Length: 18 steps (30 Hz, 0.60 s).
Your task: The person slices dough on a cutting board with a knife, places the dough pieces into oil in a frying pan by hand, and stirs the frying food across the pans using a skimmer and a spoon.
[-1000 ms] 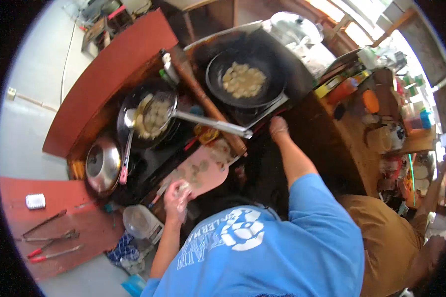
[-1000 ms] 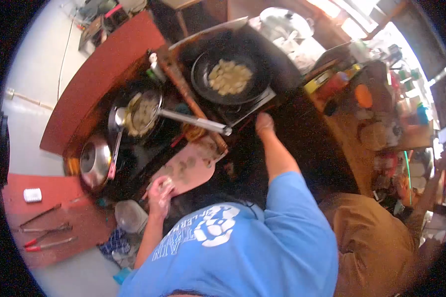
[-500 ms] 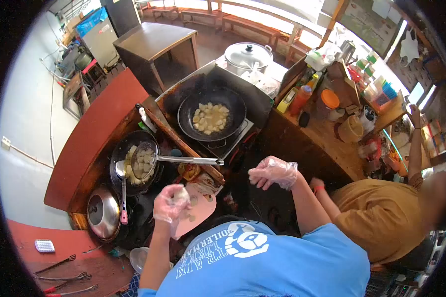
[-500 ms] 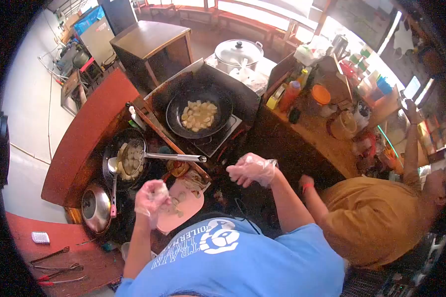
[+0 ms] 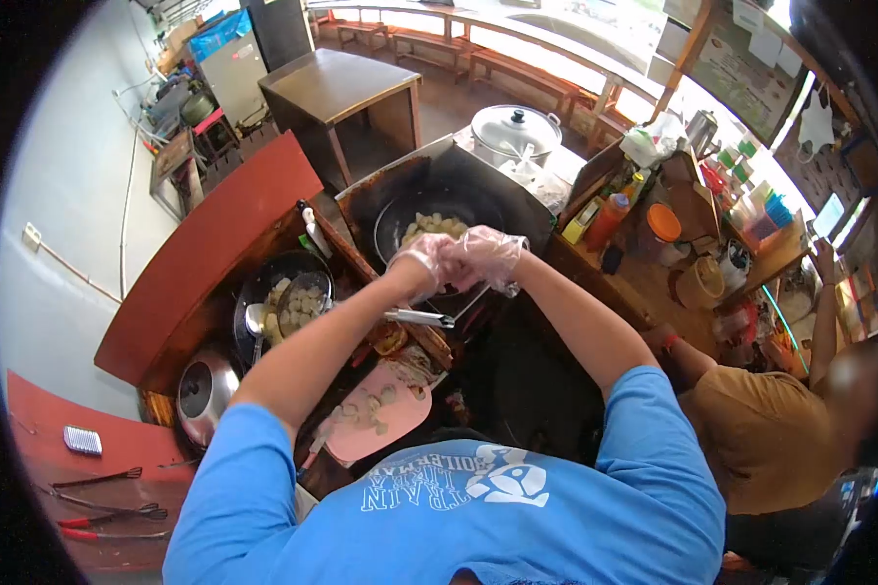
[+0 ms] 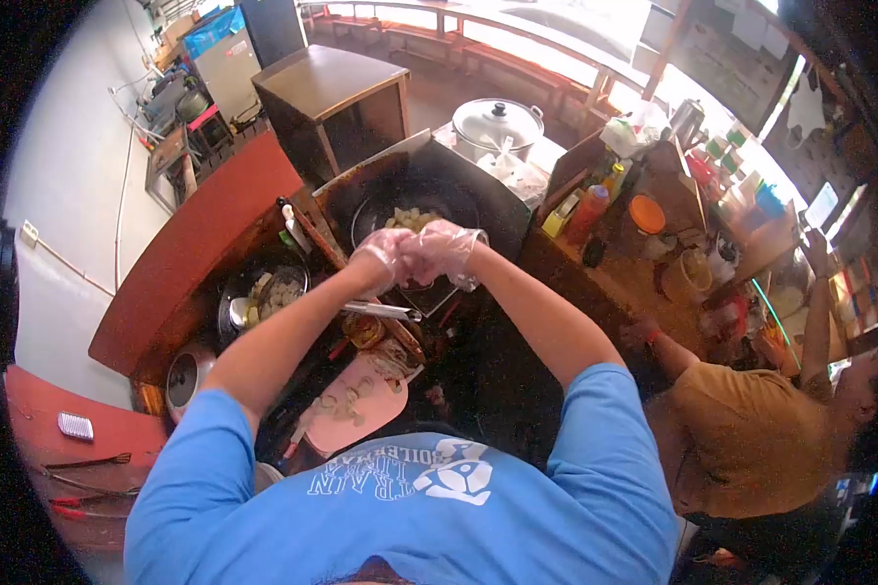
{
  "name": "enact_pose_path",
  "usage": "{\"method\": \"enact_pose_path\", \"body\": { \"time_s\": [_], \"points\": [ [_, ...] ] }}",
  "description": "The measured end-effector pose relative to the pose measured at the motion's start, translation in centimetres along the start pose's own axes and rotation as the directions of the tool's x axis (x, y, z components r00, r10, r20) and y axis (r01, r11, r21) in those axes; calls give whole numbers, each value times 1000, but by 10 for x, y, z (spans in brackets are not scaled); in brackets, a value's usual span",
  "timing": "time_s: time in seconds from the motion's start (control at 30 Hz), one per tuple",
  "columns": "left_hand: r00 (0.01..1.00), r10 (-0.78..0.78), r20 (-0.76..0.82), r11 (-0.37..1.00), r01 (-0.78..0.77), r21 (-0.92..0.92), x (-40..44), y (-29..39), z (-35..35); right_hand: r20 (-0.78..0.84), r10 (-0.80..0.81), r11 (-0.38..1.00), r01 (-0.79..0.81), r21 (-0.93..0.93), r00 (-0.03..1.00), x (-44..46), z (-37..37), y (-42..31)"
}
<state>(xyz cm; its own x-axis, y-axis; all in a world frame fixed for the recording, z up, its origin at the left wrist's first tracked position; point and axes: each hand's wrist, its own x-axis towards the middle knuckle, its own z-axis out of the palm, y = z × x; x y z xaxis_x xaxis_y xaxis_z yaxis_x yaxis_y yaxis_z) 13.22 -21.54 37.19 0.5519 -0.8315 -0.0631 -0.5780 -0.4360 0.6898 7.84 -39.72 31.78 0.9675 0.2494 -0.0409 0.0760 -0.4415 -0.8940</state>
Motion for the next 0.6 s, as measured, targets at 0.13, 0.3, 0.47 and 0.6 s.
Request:
{"method": "enact_pose_path", "body": {
  "time_s": [0.13, 0.3, 0.47, 0.6],
  "points": [
    [998, -25, 57, 986, 15, 168, 57, -29, 20, -105, 398, 791, -283, 543, 911, 10, -12, 12],
    [999, 50, -8, 954, -45, 298, 91, -23, 30, -148, 441, 662, -209, 720, 885, 34, -24, 59],
    [994, -50, -92, 968, 71, 242, 117, -31, 30, -117, -146, 960, 113, -254, 982, 58, -49, 118],
    [968, -39, -249, 992, 67, 105, 124, -38, 32, -109, -76, 758, -14, -652, 991, 47, -63, 70]
  ]
}}
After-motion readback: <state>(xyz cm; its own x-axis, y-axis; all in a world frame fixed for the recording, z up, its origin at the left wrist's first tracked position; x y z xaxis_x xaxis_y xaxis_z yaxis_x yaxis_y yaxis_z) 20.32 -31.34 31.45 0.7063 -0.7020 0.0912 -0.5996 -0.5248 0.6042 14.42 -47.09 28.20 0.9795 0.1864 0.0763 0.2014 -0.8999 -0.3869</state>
